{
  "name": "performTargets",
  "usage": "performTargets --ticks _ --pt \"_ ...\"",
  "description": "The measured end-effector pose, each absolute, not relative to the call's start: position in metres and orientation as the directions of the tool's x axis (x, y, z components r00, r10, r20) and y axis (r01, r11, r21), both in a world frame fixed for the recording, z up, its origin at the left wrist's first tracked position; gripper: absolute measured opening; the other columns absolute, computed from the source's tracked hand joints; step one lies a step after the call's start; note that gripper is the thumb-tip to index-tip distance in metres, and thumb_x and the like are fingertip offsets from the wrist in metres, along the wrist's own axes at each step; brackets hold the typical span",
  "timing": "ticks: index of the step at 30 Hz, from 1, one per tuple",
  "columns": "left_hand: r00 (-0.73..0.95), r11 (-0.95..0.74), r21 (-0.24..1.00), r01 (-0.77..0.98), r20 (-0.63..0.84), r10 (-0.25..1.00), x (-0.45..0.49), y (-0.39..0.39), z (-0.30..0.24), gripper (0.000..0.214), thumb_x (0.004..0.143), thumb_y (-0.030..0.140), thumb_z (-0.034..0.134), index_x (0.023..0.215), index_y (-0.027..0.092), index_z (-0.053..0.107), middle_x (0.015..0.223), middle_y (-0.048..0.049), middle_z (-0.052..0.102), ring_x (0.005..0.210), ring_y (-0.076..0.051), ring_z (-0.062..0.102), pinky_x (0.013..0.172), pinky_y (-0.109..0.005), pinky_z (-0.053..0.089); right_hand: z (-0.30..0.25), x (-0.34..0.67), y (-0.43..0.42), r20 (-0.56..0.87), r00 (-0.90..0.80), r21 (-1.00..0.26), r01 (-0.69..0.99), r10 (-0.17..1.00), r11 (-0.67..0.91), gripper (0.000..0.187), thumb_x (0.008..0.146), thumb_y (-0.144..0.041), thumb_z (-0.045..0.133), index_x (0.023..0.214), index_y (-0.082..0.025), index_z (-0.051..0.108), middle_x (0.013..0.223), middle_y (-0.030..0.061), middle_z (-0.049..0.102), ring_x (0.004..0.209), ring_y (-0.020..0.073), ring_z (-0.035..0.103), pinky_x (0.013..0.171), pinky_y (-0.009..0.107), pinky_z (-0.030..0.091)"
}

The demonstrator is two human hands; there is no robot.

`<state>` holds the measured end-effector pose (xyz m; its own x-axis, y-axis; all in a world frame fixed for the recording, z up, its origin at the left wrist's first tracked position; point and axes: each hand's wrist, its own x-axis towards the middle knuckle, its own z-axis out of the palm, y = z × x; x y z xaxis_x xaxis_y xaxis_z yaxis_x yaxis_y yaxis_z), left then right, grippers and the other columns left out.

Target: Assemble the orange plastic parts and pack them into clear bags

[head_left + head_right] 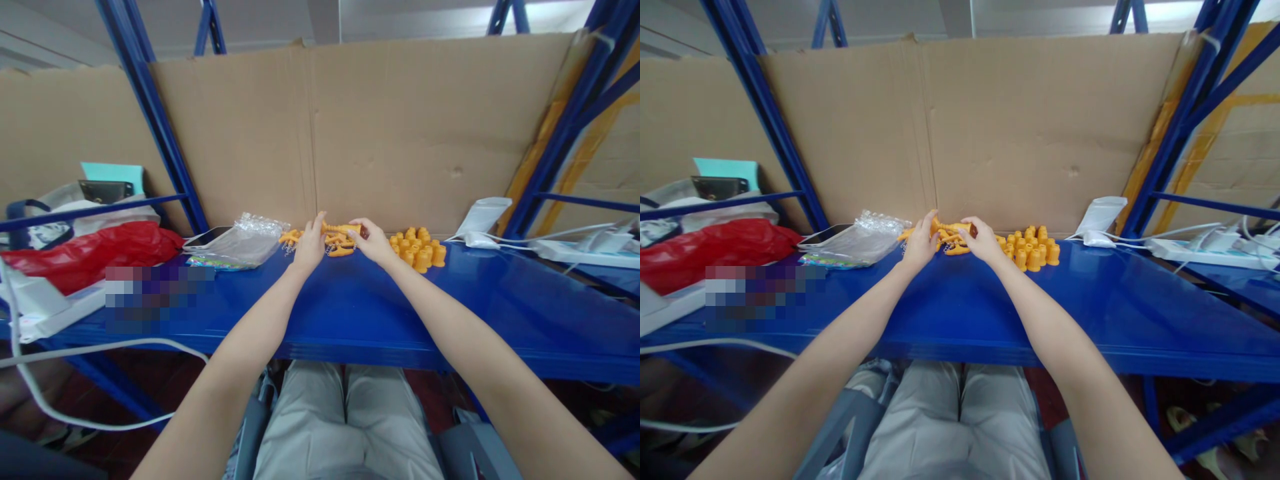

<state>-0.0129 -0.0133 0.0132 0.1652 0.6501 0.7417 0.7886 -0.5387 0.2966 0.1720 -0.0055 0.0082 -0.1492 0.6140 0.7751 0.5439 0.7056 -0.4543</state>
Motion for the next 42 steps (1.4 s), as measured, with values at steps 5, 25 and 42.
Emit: performTargets --ticks 5,25,42 --pt "0.149 -0.557 0.322 0.765 0.753 0.640 -0.013 -0.012 0.011 0.059 0.086 0.009 0.043 0.144 0.020 0.032 0.128 -0.0154 0.056 0.113 -0.027 0.060 0.099 -0.043 0.046 0.008 0.175 -0.005 0.797 -0.240 -0.305 0.632 0.554 0.712 0.031 0.089 -0.036 0.050 0.110 -0.015 0.061 0.107 0.0123 0.066 0.093 0.0218 0.061 0.083 0.036 0.048" --pt "0.366 -0.539 0.005 0.842 0.728 0.579 -0.005 -0.009 0.004 0.058 0.089 0.007 0.038 0.145 0.017 0.033 0.105 -0.0111 0.066 0.101 -0.021 0.061 0.089 -0.034 0.049 0.014 0.174 -0.027 0.442 -0.360 -0.161 0.870 0.822 0.467 0.036 0.095 -0.029 0.048 0.126 -0.013 0.056 0.126 0.0158 0.064 0.114 0.0266 0.062 0.096 0.036 0.045" --pt "0.181 -0.401 0.333 0.853 0.531 0.828 0.002 -0.018 0.006 0.059 0.086 0.016 0.056 0.142 0.014 0.037 0.118 -0.0168 0.067 0.110 -0.028 0.064 0.095 -0.038 0.047 0.024 0.161 -0.045 0.451 -0.421 0.273 0.905 0.787 0.327 0.030 0.094 -0.014 0.040 0.117 -0.010 0.058 0.110 0.0194 0.067 0.110 0.0292 0.057 0.089 0.040 0.034"
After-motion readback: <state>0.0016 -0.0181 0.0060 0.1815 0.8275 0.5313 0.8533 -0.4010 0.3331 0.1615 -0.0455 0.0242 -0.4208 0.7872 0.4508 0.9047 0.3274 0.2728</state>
